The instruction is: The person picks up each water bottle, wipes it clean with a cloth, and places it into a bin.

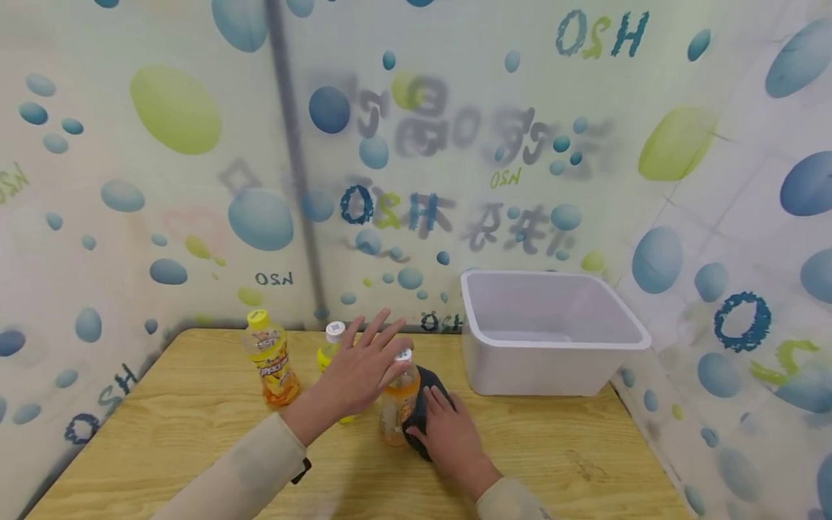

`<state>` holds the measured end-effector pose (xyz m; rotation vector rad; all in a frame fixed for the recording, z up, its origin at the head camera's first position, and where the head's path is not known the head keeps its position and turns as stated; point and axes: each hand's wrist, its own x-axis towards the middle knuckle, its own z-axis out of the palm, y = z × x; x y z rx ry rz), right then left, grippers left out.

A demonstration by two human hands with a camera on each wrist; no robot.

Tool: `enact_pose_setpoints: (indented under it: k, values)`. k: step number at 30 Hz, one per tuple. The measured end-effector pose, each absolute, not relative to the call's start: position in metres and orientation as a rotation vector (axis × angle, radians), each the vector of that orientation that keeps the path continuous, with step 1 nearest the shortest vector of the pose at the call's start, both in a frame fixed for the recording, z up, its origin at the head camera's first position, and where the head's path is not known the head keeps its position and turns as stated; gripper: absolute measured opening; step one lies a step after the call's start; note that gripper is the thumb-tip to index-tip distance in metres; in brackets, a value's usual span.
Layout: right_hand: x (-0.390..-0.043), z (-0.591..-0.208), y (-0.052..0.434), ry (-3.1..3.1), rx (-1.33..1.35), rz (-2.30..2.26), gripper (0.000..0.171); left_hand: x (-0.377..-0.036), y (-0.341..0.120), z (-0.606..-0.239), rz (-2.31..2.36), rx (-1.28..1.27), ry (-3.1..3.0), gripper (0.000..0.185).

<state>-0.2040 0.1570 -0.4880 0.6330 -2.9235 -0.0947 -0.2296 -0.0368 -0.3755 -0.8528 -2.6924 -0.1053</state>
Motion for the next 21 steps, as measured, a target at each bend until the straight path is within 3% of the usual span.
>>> enact_pose_setpoints:
  k: [9,21]
  values:
    - [-0.206,-0.507,0.159,-2.956,0.666,-0.229,0.065,-0.228,-0.037,-0.374,-0.088,-0.845,-2.691,0.047]
    - [-0.211,-0.501,0.172,-2.931,0.712,-0.079,0.062,-0.232,-0.040,-0.370,-0.097,-0.889,-2.662,0.045]
